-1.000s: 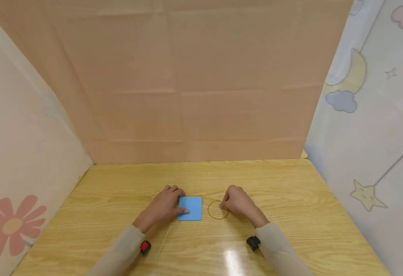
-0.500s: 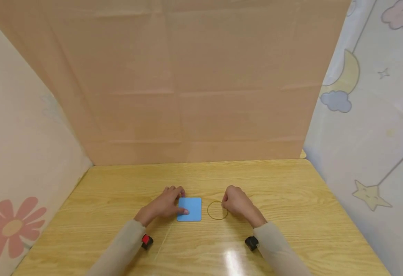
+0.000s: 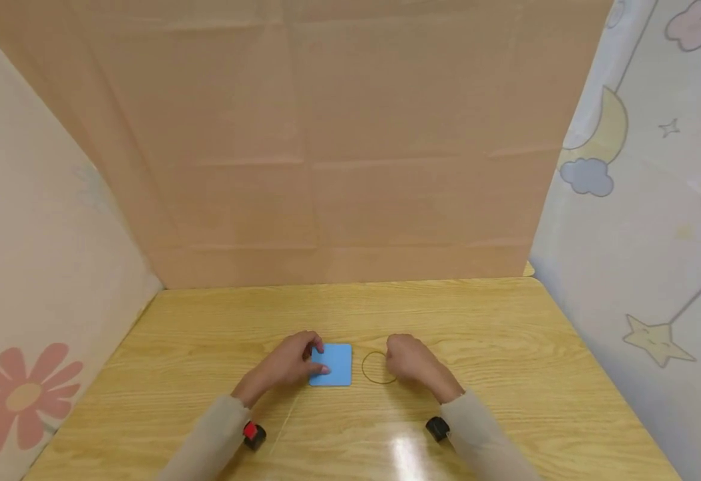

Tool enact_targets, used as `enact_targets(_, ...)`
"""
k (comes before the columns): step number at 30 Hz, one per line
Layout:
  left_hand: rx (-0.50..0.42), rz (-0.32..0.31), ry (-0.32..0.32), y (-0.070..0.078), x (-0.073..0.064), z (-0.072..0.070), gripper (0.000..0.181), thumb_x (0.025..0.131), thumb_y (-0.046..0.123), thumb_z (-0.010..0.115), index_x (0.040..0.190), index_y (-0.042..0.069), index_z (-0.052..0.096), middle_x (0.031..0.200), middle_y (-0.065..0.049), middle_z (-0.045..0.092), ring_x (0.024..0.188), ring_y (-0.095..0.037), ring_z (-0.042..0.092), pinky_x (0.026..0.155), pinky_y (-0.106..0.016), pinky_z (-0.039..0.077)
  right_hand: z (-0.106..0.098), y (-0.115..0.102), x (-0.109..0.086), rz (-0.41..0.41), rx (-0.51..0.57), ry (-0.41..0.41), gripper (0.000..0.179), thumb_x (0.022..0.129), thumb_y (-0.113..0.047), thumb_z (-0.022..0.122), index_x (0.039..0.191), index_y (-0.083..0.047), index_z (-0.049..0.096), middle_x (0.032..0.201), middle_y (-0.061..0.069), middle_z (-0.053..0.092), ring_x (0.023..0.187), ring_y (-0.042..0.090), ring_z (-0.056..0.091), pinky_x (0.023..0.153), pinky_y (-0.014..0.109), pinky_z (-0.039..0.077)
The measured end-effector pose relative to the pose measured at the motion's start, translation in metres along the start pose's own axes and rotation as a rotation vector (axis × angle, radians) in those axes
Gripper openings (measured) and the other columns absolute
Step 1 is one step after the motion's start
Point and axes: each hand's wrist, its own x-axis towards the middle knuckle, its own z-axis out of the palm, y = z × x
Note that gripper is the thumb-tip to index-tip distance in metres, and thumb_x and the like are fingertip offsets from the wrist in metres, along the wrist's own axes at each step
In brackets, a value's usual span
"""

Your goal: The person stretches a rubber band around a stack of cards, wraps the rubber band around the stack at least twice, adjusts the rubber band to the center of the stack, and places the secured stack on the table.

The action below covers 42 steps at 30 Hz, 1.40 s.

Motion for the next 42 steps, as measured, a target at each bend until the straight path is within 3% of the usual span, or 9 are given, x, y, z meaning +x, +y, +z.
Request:
enact_targets(4, -0.100, 0.027, 0.037, -0.002, -0.005, 0.001, 0.022, 0.099, 0.023, 0.076, 0.114, 0.010, 0.067, 0.097, -0.004, 0.061, 0.083, -0.014, 0.052, 0.068, -0.023, 0.045, 0.000, 0.001, -0.003, -0.008, 0.029, 0.008, 0.051, 0.102, 0.004, 0.043, 0.061, -0.020, 0.028, 0.059, -0.007, 0.019, 0.056, 0.011, 0.014, 0.055, 0.024, 0.021)
enact_targets(7, -0.183, 0.034, 0.071, -0.003, -0.009, 0.002, 0.016, 0.104, 0.014, 0.067, 0.119, 0.009, 0.067, 0.108, -0.008, 0.065, 0.091, -0.016, 0.057, 0.074, -0.026, 0.050, -0.001, 0.001, -0.005, -0.016, 0.041, 0.035, 0.038, 0.104, 0.002, 0.047, 0.070, -0.014, 0.046, 0.065, -0.003, 0.038, 0.058, 0.012, 0.028, 0.058, 0.024, 0.030)
enact_targets(11, -0.266, 0.022, 0.108, 0.000, -0.014, 0.002, 0.018, 0.105, 0.006, 0.062, 0.121, 0.009, 0.067, 0.126, -0.012, 0.066, 0.106, -0.020, 0.063, 0.080, -0.027, 0.053, -0.002, -0.001, -0.006, -0.009, 0.053, 0.067, 0.014, 0.101, 0.002, 0.055, 0.093, -0.004, 0.065, 0.084, 0.004, 0.062, 0.069, 0.016, 0.050, 0.064, 0.028, 0.044)
enact_targets(18, -0.489, -0.028, 0.130, 0.005, -0.018, 0.004, 0.023, 0.102, -0.001, 0.063, 0.123, 0.007, 0.067, 0.129, -0.017, 0.061, 0.086, -0.018, 0.065, 0.067, -0.021, 0.051, -0.002, -0.001, -0.006, 0.032, 0.043, 0.112, 0.009, 0.096, -0.003, 0.069, 0.105, -0.002, 0.071, 0.102, 0.009, 0.071, 0.094, 0.022, 0.067, 0.080, 0.042, 0.061)
enact_targets(24, -0.679, -0.047, 0.188, 0.009, -0.020, 0.007, 0.039, 0.098, -0.004, 0.069, 0.135, 0.002, 0.057, 0.123, -0.021, 0.062, 0.084, -0.018, 0.068, 0.074, -0.033, 0.064, -0.006, 0.001, -0.006, 0.008, 0.083, 0.151, 0.011, 0.098, -0.007, 0.071, 0.099, -0.005, 0.082, 0.096, 0.005, 0.077, 0.082, 0.014, 0.067, 0.071, 0.035, 0.060)
enact_targets(28, -0.713, -0.080, 0.226, 0.011, -0.022, 0.007, 0.047, 0.096, 0.000, 0.073, 0.141, 0.001, 0.059, 0.124, -0.022, 0.066, 0.090, -0.021, 0.074, 0.080, -0.039, 0.067, -0.010, 0.004, -0.004, -0.015, 0.161, 0.144, 0.015, 0.101, -0.014, 0.069, 0.100, -0.006, 0.082, 0.090, 0.006, 0.077, 0.073, 0.012, 0.063, 0.063, 0.030, 0.054)
enact_targets(33, -0.762, -0.124, 0.260, 0.012, -0.025, 0.009, 0.042, 0.095, 0.005, 0.077, 0.136, -0.001, 0.067, 0.125, -0.023, 0.072, 0.101, -0.022, 0.077, 0.086, -0.036, 0.068, -0.014, 0.003, -0.002, -0.037, 0.256, 0.129, 0.022, 0.105, -0.017, 0.065, 0.107, -0.002, 0.081, 0.081, 0.014, 0.073, 0.060, 0.014, 0.052, 0.052, 0.026, 0.043)
enact_targets(42, -0.789, -0.207, 0.277, 0.014, -0.027, 0.011, 0.042, 0.093, 0.004, 0.078, 0.132, -0.008, 0.068, 0.122, -0.026, 0.074, 0.107, -0.024, 0.077, 0.090, -0.038, 0.067, -0.016, -0.004, 0.001, -0.038, 0.325, 0.190, 0.025, 0.102, -0.022, 0.070, 0.109, 0.000, 0.080, 0.087, 0.015, 0.076, 0.077, 0.029, 0.070, 0.066, 0.028, 0.057)
